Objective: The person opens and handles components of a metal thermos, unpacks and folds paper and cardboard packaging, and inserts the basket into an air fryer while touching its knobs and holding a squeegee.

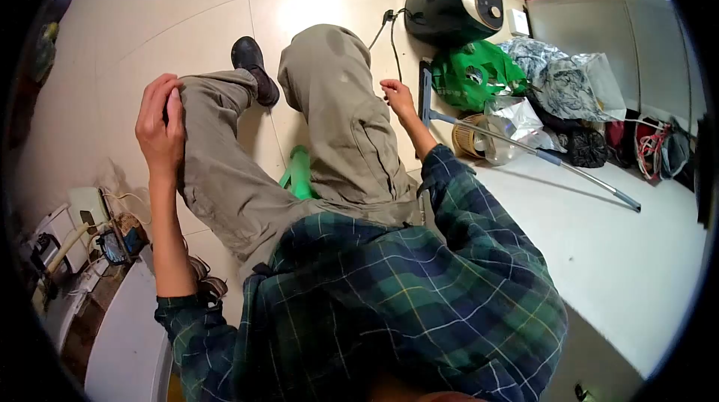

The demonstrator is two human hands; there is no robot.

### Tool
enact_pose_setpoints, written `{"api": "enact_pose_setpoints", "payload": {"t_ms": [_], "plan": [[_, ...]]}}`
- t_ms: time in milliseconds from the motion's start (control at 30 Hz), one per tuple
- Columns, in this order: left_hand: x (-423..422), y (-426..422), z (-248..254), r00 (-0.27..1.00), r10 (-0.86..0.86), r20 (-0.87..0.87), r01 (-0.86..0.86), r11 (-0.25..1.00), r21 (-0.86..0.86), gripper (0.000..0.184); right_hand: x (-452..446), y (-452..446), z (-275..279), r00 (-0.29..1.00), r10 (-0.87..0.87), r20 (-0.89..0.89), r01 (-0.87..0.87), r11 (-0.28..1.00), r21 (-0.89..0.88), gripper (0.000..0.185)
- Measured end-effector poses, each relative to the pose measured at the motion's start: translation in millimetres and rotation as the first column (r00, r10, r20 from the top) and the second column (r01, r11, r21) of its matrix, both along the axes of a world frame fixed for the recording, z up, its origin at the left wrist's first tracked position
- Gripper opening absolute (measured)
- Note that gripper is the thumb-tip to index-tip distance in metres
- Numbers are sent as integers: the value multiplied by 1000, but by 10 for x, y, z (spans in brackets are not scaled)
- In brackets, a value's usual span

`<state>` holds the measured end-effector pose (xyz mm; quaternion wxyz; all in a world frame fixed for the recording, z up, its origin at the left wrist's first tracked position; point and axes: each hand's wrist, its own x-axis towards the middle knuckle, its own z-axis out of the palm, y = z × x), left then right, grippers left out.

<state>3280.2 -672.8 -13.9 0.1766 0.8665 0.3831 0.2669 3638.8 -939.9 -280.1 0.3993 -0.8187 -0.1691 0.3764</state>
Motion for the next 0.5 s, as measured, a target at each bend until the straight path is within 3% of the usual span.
{"api": "enact_pose_setpoints", "payload": {"t_ms": [67, 100, 167, 300, 367, 433, 467, 500], "plan": [[17, 2, 24, 999, 18, 48, -13, 996, -92, 15, 232, -240, -853, 973, 165, 160, -144, 980, -136, 19], [27, 7, 27, 1000, 10, 23, -8, 995, -102, 15, 252, -280, -995, 940, 266, 216, -199, 937, -286, 20], [55, 62, 31, 1000, 6, 2, -5, 996, -92, 15, 226, -195, -1111, 945, 299, 134, -201, 851, -485, 23], [59, 119, 64, 996, 13, -86, -27, 986, -164, 18, 52, 44, -1663, 925, 334, 179, -203, 836, -511, 21], [59, 145, 77, 994, 43, -100, -59, 985, -164, 18, -142, 205, -1657, 908, 370, 194, -204, 798, -566, 17], [99, 162, 97, 991, 43, -124, -65, 980, -186, 19, -298, 345, -1537, 884, 318, 342, -15, 752, -659, 18], [120, 163, 109, 990, 53, -131, -79, 977, -199, 20, -289, 376, -1387, 886, 432, 167, -181, 654, -734, 20], [149, 178, 108, 990, 51, -130, -77, 977, -198, 20, -296, 362, -1335, 887, 430, 168, -179, 656, -734, 20]]}}
